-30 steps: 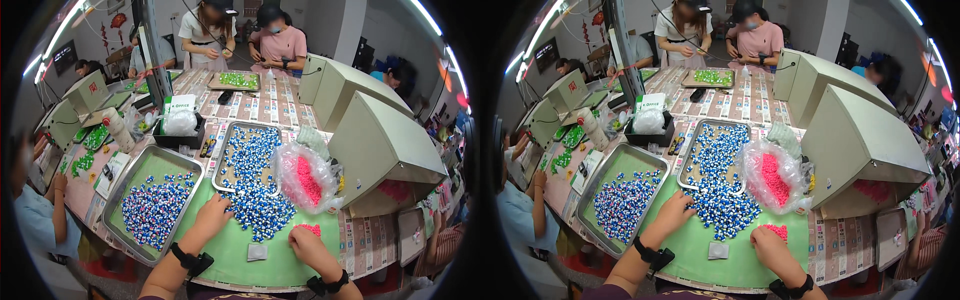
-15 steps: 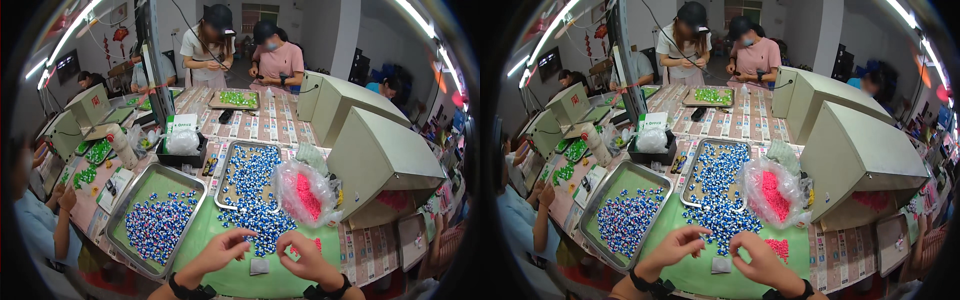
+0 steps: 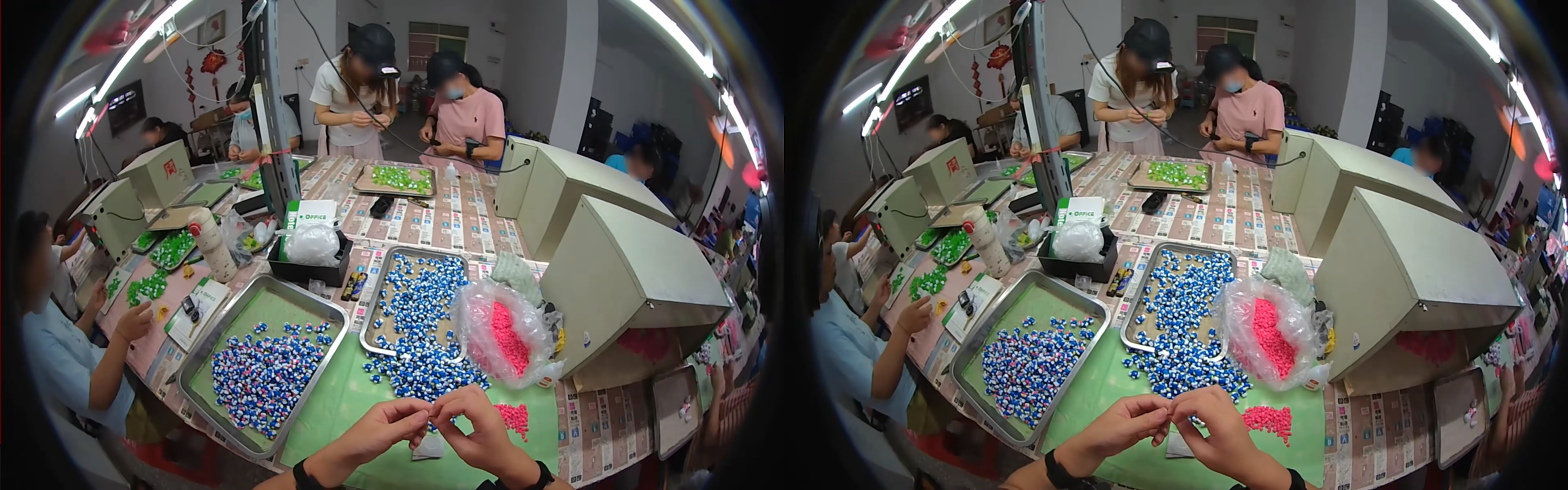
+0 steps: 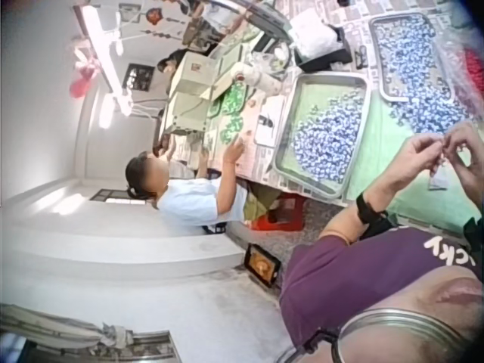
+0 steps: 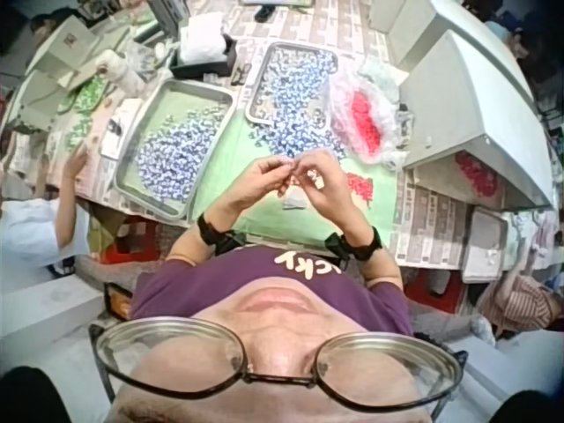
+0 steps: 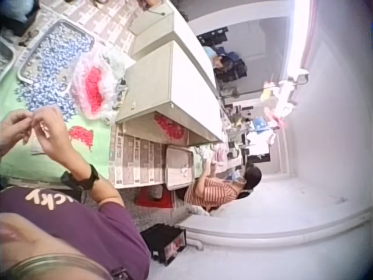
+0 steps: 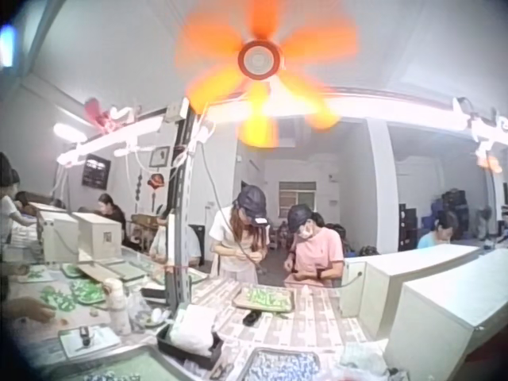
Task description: The person assembles small blue and white capsule-shaped candies by inserting pink pieces into them by hand. They pick up a capsule from a tray, insert a pink piece, and place the assembled candy back on the table. The process is repeated continuously throughout the clip.
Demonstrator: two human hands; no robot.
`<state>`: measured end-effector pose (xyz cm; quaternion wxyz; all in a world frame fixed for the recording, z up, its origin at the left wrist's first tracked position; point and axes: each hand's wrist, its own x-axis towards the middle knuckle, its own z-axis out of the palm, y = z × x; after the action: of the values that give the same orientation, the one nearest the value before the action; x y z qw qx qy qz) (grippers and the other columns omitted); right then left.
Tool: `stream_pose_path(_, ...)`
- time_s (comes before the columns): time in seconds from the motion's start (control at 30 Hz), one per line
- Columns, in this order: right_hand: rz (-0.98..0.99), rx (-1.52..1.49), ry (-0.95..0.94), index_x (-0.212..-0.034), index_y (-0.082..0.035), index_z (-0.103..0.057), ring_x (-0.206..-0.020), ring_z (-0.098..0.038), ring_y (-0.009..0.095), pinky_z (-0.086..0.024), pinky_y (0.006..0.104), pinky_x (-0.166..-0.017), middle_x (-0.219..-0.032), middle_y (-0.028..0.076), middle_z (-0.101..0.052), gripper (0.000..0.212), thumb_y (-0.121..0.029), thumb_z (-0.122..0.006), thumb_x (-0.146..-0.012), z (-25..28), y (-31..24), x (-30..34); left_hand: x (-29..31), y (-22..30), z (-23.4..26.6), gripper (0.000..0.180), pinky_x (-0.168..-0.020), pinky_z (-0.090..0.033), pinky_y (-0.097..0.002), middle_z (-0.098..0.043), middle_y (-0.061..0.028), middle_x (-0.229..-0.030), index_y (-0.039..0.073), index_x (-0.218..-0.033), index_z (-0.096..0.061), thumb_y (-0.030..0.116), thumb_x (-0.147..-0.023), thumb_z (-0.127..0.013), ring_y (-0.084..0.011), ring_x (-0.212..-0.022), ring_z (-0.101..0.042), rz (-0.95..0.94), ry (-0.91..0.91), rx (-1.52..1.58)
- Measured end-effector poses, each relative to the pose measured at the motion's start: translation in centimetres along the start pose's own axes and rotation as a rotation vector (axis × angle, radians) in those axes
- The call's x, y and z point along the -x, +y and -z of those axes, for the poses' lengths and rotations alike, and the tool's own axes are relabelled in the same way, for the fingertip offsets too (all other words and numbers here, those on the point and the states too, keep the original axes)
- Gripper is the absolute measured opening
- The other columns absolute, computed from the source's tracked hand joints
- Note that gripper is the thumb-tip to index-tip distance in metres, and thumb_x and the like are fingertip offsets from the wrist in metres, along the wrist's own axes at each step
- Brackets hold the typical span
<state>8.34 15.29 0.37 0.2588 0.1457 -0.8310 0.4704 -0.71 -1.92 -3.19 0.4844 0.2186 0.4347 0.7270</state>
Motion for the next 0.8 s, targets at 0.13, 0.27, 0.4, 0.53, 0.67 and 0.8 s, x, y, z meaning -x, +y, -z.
stream_pose_path(0.13, 0.031, 0.065, 0.024, -0.091, -0.010, -0.058, -0.087, -0.059, 0.023, -0.041, 0.0353, -0.078, -0.095, 0.004, -0.065, 0.024, 0.006, -0.067, -0.075, -0.3, 0.1, 0.1, 0.0, -0.1, -0.2, 0.025, -0.064, -0.046, -0.0234, -0.060, 0.0011, -0.082, 0.003, -0.113, -0.063, 0.023, -0.098, -0.057, -0.0070, -0.070, -0.055, -0.063, 0.068, -0.038)
stream_pose_path(0.27, 0.072, 0.151, 0.052, -0.090, -0.010, -0.058, -0.087, -0.060, 0.023, -0.041, 0.0354, -0.076, -0.095, 0.003, -0.065, 0.024, 0.006, -0.067, -0.075, -0.7, 0.0, 0.2, 0.1, -0.1, 0.0, 0.023, -0.063, -0.045, -0.0231, -0.060, 0.0014, -0.082, 0.003, -0.110, -0.063, 0.021, -0.097, -0.059, -0.0065, -0.070, -0.054, -0.071, 0.087, -0.008)
stream_pose_path(0.4, 0.096, 0.220, 0.076, -0.086, -0.009, -0.057, -0.083, -0.061, 0.022, -0.044, 0.0322, -0.072, -0.092, 0.006, -0.067, 0.026, 0.008, -0.072, -0.071, -0.9, -0.4, 0.0, 0.0, 0.0, 0.1, 0.021, -0.063, -0.045, -0.0227, -0.060, 0.0016, -0.082, 0.004, -0.108, -0.064, 0.021, -0.096, -0.060, -0.0064, -0.069, -0.054, -0.068, 0.082, -0.008)
stream_pose_path(0.53, 0.089, 0.196, 0.094, -0.085, -0.008, -0.058, -0.080, -0.062, 0.022, -0.045, 0.0317, -0.071, -0.091, 0.006, -0.067, 0.027, 0.009, -0.073, -0.071, -1.0, -0.3, 0.0, -0.1, -0.1, 0.1, 0.021, -0.063, -0.045, -0.0226, -0.060, 0.0017, -0.082, 0.003, -0.108, -0.063, 0.021, -0.096, -0.060, -0.0064, -0.069, -0.054, -0.075, 0.087, -0.005)
stream_pose_path(0.67, 0.034, 0.112, 0.129, -0.083, -0.008, -0.058, -0.078, -0.062, 0.021, -0.044, 0.0312, -0.069, -0.088, 0.006, -0.068, 0.027, 0.009, -0.074, -0.070, -1.0, 0.4, 0.6, -0.1, -0.3, -0.2, 0.024, -0.064, -0.046, -0.0228, -0.060, 0.0016, -0.083, 0.003, -0.111, -0.063, 0.022, -0.097, -0.059, -0.0066, -0.070, -0.054, -0.054, 0.095, -0.029)
stream_pose_path(0.8, 0.092, 0.195, 0.120, -0.083, -0.008, -0.058, -0.076, -0.062, 0.020, -0.043, 0.0313, -0.067, -0.087, 0.005, -0.068, 0.026, 0.009, -0.073, -0.071, -1.0, 0.5, 0.6, -0.2, -0.1, -0.3, 0.025, -0.065, -0.046, -0.0231, -0.061, 0.0015, -0.084, 0.003, -0.113, -0.063, 0.022, -0.098, -0.057, -0.0067, -0.070, -0.054, -0.061, 0.088, -0.049)
